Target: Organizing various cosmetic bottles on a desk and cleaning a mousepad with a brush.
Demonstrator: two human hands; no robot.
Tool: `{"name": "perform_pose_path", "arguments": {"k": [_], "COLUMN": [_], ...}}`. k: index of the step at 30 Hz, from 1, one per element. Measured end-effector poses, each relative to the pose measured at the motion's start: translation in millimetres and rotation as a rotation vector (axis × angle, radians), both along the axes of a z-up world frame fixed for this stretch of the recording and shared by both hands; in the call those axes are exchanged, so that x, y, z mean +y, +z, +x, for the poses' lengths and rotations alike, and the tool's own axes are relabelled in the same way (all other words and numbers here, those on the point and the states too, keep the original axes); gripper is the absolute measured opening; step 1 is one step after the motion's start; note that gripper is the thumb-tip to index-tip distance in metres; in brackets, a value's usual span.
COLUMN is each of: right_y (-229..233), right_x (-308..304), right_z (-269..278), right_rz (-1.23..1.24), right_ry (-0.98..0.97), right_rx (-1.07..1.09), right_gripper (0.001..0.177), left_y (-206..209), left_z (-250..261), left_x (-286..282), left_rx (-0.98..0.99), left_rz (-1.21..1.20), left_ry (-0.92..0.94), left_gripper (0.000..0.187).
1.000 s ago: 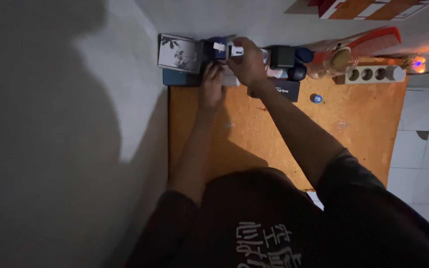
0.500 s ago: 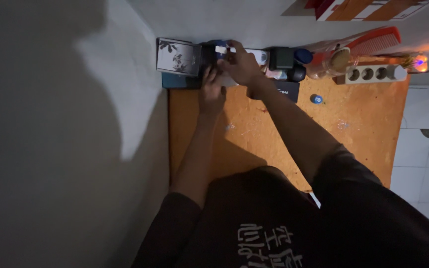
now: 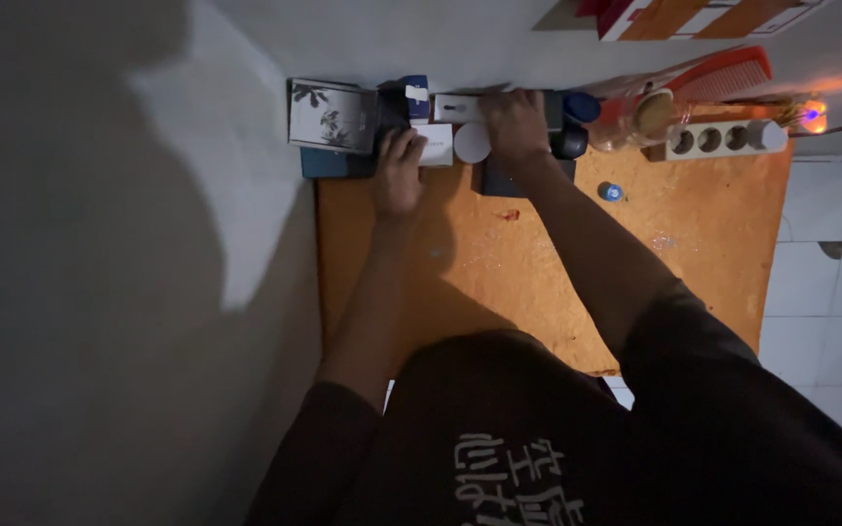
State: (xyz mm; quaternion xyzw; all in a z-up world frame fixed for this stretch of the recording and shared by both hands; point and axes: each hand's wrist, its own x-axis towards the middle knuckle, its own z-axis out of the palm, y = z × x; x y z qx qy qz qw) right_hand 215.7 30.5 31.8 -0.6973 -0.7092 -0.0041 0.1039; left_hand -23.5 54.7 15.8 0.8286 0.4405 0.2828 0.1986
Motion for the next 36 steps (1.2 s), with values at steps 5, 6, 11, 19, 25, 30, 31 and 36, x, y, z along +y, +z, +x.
{"name": "perform_pose_path", "arguments": {"k": [5, 6, 11, 19, 25, 30, 31, 36], "right_y": [1.4, 3.4, -12.3, 19.1, 12.1, 28.4, 56.2, 57.9], "right_x": [12.0, 13.0, 22.1, 5.7, 0.9, -16.9, -17.0, -31.2], "right_z": [-2.1, -5.6, -0.2, 7.4, 7.6, -1.6, -13.0, -29.1], "right_rz": [-0.089, -0.059, -0.152, -0.120, -0.251, -0.100, -0.098, -0.297], "right_ry": [0.001, 0.001, 0.000, 0.097, 0.059, -0.079, -0.079, -0.188], "right_rx": [0.133, 0.118, -0.355, -0.144, 0.117, 0.162, 0.159, 0.458], "right_gripper": [0.036, 0.038, 0.024, 0.036, 0.056, 0.034, 0.034, 0.047], "left_y": [21.6, 26.1, 28.1, 33.6, 30.7, 40.8, 45.6, 50.4], "left_z": [1.3, 0.8, -0.4, 0.5, -0.3, 4.1, 6.5, 11.6], "left_x": [0.4, -1.6, -0.5, 0.9, -3.9, -5.7, -6.4, -8.3], "left_rx": [0.003, 0.000, -0.050, -0.054, -0.059, 0.001, -0.001, 0.090], "left_rz": [-0.007, -0.024, -0.023, -0.035, 0.004, -0.010, -0.009, -0.137], "left_ry": [-0.016, -0.018, -0.045, -0.065, -0.029, -0.007, -0.006, 0.018], "left_gripper": [0.040, 0.039, 0.041, 0.037, 0.038, 0.044, 0.044, 0.054]}}
